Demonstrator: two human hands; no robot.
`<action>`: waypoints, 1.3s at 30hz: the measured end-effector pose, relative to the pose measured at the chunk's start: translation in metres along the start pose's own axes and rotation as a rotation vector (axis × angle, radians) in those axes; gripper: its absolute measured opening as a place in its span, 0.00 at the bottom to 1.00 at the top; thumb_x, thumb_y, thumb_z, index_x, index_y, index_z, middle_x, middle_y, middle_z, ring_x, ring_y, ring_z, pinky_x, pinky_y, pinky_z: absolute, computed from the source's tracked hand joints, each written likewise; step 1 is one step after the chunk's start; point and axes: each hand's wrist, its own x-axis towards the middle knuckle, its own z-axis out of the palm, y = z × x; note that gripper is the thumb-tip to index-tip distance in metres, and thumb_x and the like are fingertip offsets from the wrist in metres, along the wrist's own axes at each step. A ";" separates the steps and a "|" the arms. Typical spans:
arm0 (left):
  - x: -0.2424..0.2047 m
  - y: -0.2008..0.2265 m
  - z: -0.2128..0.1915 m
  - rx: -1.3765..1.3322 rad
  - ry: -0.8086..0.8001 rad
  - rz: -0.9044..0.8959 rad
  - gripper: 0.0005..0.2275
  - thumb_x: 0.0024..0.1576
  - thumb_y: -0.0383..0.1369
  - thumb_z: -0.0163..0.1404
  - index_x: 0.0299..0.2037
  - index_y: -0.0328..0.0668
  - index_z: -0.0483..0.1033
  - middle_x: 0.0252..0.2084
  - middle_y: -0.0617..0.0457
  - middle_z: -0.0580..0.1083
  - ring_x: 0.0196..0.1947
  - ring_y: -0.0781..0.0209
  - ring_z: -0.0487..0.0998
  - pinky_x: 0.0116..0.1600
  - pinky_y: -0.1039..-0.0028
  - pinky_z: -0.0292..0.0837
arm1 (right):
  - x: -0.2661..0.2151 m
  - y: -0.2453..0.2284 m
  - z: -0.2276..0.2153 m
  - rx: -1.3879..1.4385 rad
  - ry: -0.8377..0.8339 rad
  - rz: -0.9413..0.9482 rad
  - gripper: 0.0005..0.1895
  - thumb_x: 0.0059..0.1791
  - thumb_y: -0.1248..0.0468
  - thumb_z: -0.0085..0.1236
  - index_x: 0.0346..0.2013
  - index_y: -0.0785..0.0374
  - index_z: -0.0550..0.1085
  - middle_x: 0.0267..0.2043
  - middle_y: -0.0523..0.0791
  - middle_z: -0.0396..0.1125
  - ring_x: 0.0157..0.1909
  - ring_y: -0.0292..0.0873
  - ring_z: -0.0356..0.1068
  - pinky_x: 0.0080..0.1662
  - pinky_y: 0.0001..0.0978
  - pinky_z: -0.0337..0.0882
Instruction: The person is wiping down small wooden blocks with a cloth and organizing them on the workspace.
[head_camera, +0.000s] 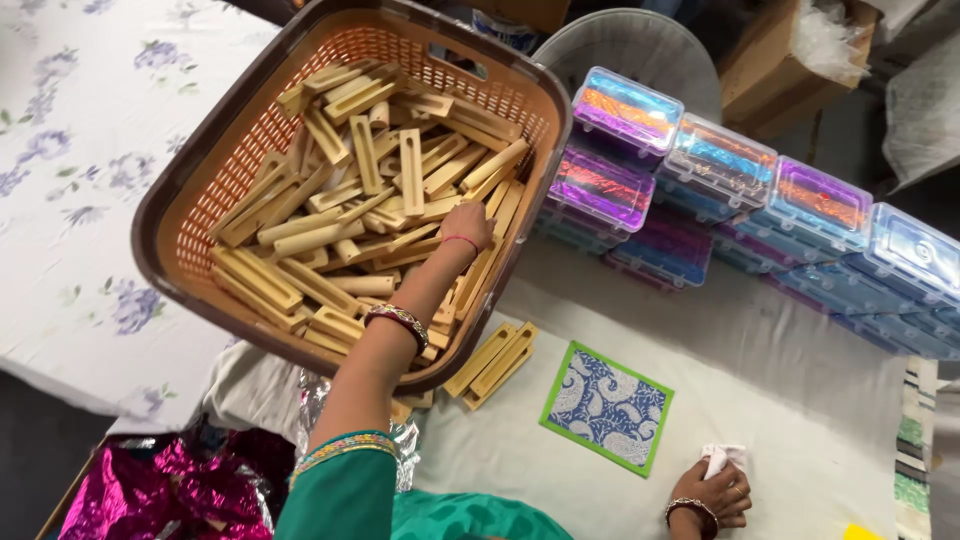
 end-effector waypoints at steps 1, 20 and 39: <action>-0.003 0.006 -0.005 0.001 -0.003 0.007 0.17 0.58 0.46 0.55 0.40 0.35 0.81 0.45 0.36 0.78 0.47 0.40 0.80 0.52 0.56 0.75 | 0.000 0.001 0.002 -0.002 0.000 0.008 0.17 0.55 0.47 0.55 0.48 0.56 0.71 0.64 0.46 0.62 0.66 0.52 0.56 0.60 0.54 0.53; 0.008 -0.008 -0.038 -0.587 0.447 0.129 0.10 0.58 0.34 0.51 0.44 0.37 0.68 0.35 0.46 0.74 0.31 0.58 0.74 0.38 0.61 0.73 | -0.003 0.003 0.006 -0.037 -0.047 0.022 0.15 0.56 0.49 0.57 0.48 0.55 0.70 0.62 0.45 0.61 0.68 0.51 0.55 0.64 0.52 0.52; 0.027 0.012 -0.042 0.394 -0.041 0.017 0.11 0.58 0.27 0.53 0.50 0.37 0.72 0.46 0.45 0.74 0.47 0.55 0.75 0.42 0.69 0.75 | -0.004 -0.004 -0.005 0.016 -0.070 0.047 0.17 0.55 0.49 0.57 0.52 0.55 0.72 0.64 0.45 0.61 0.69 0.51 0.54 0.64 0.53 0.52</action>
